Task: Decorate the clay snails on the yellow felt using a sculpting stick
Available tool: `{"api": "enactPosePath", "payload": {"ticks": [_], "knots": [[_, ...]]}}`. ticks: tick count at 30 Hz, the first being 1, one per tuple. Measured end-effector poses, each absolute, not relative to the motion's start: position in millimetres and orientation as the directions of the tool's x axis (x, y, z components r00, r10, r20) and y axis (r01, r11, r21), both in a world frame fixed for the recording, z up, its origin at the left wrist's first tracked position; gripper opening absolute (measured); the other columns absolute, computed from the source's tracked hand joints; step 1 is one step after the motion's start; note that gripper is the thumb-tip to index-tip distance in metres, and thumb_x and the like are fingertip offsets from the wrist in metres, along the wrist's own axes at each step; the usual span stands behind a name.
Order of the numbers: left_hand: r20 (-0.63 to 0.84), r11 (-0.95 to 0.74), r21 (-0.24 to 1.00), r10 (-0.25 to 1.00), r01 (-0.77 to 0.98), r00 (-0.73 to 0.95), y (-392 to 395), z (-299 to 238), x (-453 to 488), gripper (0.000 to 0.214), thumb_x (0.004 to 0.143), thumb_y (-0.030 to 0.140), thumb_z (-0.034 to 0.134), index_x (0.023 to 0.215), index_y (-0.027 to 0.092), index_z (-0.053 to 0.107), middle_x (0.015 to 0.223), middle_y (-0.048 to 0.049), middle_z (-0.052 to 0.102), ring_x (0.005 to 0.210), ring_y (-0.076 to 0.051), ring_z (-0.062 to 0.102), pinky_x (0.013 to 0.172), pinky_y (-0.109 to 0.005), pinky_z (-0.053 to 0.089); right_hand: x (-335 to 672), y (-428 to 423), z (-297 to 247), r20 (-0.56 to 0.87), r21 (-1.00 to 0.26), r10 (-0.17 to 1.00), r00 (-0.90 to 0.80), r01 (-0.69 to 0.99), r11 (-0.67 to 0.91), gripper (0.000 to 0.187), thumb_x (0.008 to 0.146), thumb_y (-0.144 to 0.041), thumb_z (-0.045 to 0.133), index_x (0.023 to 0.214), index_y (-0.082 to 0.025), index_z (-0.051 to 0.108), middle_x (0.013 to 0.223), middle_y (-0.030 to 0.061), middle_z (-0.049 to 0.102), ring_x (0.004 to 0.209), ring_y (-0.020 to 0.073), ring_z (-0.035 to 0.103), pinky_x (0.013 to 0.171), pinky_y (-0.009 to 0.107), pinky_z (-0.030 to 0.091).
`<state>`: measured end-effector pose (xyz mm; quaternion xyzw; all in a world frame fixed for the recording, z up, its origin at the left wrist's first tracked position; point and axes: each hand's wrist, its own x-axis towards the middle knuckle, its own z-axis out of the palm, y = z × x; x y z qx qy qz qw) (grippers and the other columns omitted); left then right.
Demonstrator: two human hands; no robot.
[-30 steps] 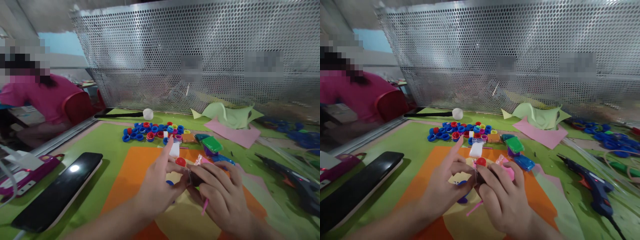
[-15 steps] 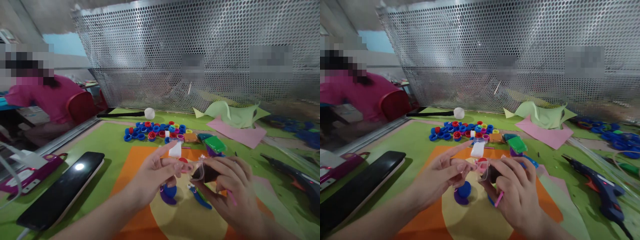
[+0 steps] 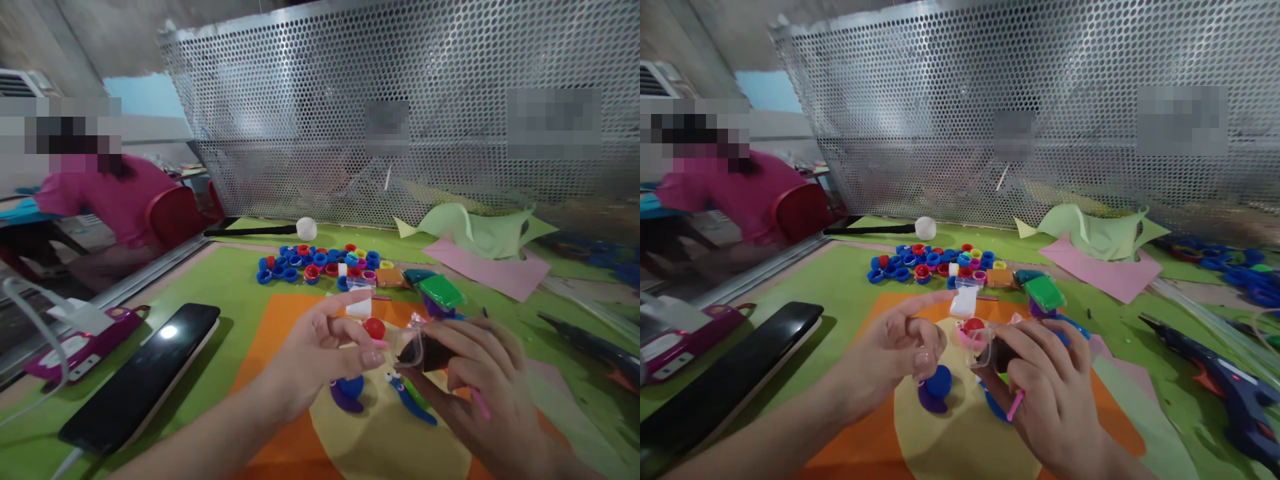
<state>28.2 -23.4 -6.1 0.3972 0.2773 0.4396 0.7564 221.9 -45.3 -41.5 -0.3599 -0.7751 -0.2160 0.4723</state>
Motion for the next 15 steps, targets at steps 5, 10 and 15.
{"api": "enactPosePath", "payload": {"ticks": [5,10,15], "knots": [[-0.106,0.297,0.868,0.894,-0.399,0.435,-21.2,-5.6,27.8,0.058,0.062,0.023,0.081,0.113,0.014,0.056,0.060,0.0001,0.067,0.048,-0.006,0.051,0.045,-0.017,0.036,223.3,-45.4,-42.4,0.889,0.001,0.351,-0.295,0.767,0.642,0.036,0.086,-0.021,0.062,0.060,-0.020,0.037,0.085,0.0078,0.068,0.077,0.0234,0.062,0.073,0.042,0.040],[-0.085,0.287,0.862,0.894,-0.417,0.440,-20.8,-6.7,27.1,0.054,0.062,0.020,0.081,0.110,0.014,0.058,0.059,0.0015,0.065,0.048,-0.006,0.053,0.047,-0.017,0.038,224.6,-44.8,-42.8,0.879,0.018,0.353,-0.320,0.763,0.647,0.034,0.085,-0.018,0.062,0.062,-0.020,0.038,0.086,0.0104,0.068,0.079,0.0251,0.063,0.074,0.044,0.040],[-0.041,0.270,0.843,0.895,-0.466,0.445,-19.2,-9.6,24.6,0.051,0.059,0.007,0.080,0.105,0.015,0.059,0.059,0.0039,0.064,0.060,-0.009,0.060,0.050,-0.016,0.041,226.9,-44.8,-43.4,0.861,0.032,0.383,-0.335,0.786,0.617,0.038,0.087,-0.022,0.059,0.059,-0.021,0.035,0.087,0.0103,0.068,0.079,0.0253,0.061,0.076,0.045,0.038]]}}
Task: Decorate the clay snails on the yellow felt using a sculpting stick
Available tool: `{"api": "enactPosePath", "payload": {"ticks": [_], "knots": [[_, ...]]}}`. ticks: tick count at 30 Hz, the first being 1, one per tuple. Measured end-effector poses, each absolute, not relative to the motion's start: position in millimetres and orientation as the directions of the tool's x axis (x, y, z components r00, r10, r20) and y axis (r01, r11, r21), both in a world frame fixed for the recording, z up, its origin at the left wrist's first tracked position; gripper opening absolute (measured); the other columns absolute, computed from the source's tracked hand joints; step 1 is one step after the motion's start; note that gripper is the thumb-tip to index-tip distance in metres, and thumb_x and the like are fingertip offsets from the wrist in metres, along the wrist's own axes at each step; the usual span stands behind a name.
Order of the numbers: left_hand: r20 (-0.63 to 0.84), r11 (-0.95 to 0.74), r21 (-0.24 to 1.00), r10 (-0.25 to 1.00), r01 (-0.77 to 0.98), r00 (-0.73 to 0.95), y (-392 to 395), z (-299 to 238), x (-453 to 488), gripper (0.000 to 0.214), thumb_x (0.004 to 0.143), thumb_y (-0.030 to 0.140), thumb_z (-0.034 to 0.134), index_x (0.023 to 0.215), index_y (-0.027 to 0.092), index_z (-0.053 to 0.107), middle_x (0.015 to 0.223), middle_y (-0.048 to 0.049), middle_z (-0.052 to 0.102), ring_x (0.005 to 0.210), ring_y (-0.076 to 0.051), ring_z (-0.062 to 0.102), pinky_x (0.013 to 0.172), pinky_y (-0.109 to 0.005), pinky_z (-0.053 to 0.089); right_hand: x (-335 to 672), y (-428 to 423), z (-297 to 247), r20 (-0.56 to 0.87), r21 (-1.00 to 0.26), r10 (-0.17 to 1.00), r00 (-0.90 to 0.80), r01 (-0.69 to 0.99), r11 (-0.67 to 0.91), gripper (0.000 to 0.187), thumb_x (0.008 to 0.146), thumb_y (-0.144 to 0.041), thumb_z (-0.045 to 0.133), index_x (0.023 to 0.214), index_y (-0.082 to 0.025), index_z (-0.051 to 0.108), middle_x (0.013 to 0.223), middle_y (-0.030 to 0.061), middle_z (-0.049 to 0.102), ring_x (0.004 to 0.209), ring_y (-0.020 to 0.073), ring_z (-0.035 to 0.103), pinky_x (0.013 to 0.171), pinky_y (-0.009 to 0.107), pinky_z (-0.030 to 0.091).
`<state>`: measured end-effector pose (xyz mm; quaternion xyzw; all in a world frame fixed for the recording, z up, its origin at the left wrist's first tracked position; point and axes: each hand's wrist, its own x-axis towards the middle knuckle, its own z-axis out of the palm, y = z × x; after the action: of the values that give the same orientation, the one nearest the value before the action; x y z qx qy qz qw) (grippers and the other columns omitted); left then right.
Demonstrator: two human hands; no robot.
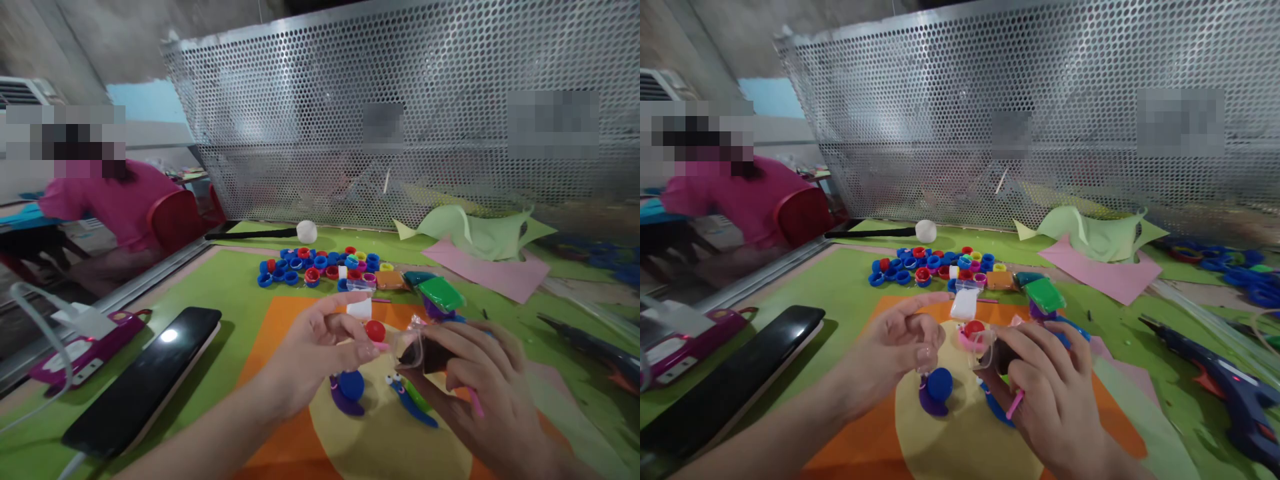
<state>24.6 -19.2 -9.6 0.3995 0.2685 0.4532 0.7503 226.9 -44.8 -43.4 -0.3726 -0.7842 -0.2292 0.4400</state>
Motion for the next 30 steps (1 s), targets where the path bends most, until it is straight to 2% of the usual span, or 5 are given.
{"api": "enactPosePath", "payload": {"ticks": [6,21,24,27,30], "knots": [[-0.068,0.278,0.863,0.891,-0.422,0.449,-17,-9,23,0.052,0.062,0.017,0.081,0.109,0.014,0.059,0.057,0.0022,0.065,0.045,-0.005,0.051,0.045,-0.016,0.038,229,-44,-42,0.869,0.060,0.352,-0.348,0.779,0.624,0.030,0.087,-0.018,0.060,0.065,-0.021,0.039,0.089,0.0114,0.067,0.081,0.0259,0.061,0.076,0.046,0.039],[-0.133,0.331,0.848,0.889,-0.414,0.439,-17,-4,24,0.043,0.066,0.026,0.079,0.104,0.015,0.064,0.073,-0.0078,0.073,0.060,-0.012,0.064,0.047,-0.018,0.040,227,-45,-36,0.859,0.110,0.344,-0.380,0.791,0.601,0.030,0.087,-0.020,0.059,0.068,-0.020,0.037,0.086,0.0131,0.067,0.078,0.0265,0.062,0.075,0.047,0.042],[-0.137,0.321,0.859,0.895,-0.400,0.424,-16,-6,24,0.051,0.057,0.022,0.084,0.104,0.015,0.064,0.067,-0.0064,0.072,0.057,-0.011,0.062,0.046,-0.018,0.040,229,-45,-29,0.802,0.162,0.452,-0.390,0.871,0.465,0.024,0.094,-0.031,0.045,0.073,-0.020,0.040,0.085,0.0118,0.067,0.075,0.0260,0.063,0.073,0.044,0.042],[-0.141,0.306,0.871,0.905,-0.385,0.401,-16,-7,24,0.055,0.053,0.019,0.085,0.104,0.014,0.064,0.060,-0.0033,0.070,0.052,-0.010,0.060,0.044,-0.017,0.039,240,-43,-20,0.719,0.175,0.630,-0.294,0.954,0.245,0.040,0.095,-0.050,0.025,0.078,-0.019,0.044,0.066,0.0075,0.061,0.062,0.0270,0.062,0.061,0.041,0.042],[-0.139,0.297,0.872,0.912,-0.389,0.385,-17,-9,25,0.056,0.051,0.017,0.086,0.102,0.013,0.064,0.057,0.0002,0.068,0.048,-0.009,0.057,0.043,-0.017,0.039,258,-44,-16,0.603,0.149,0.779,-0.170,0.984,0.099,0.042,0.089,-0.058,0.025,0.069,-0.023,0.037,0.051,0.0005,0.050,0.043,0.0236,0.054,0.045,0.033,0.033]]}}
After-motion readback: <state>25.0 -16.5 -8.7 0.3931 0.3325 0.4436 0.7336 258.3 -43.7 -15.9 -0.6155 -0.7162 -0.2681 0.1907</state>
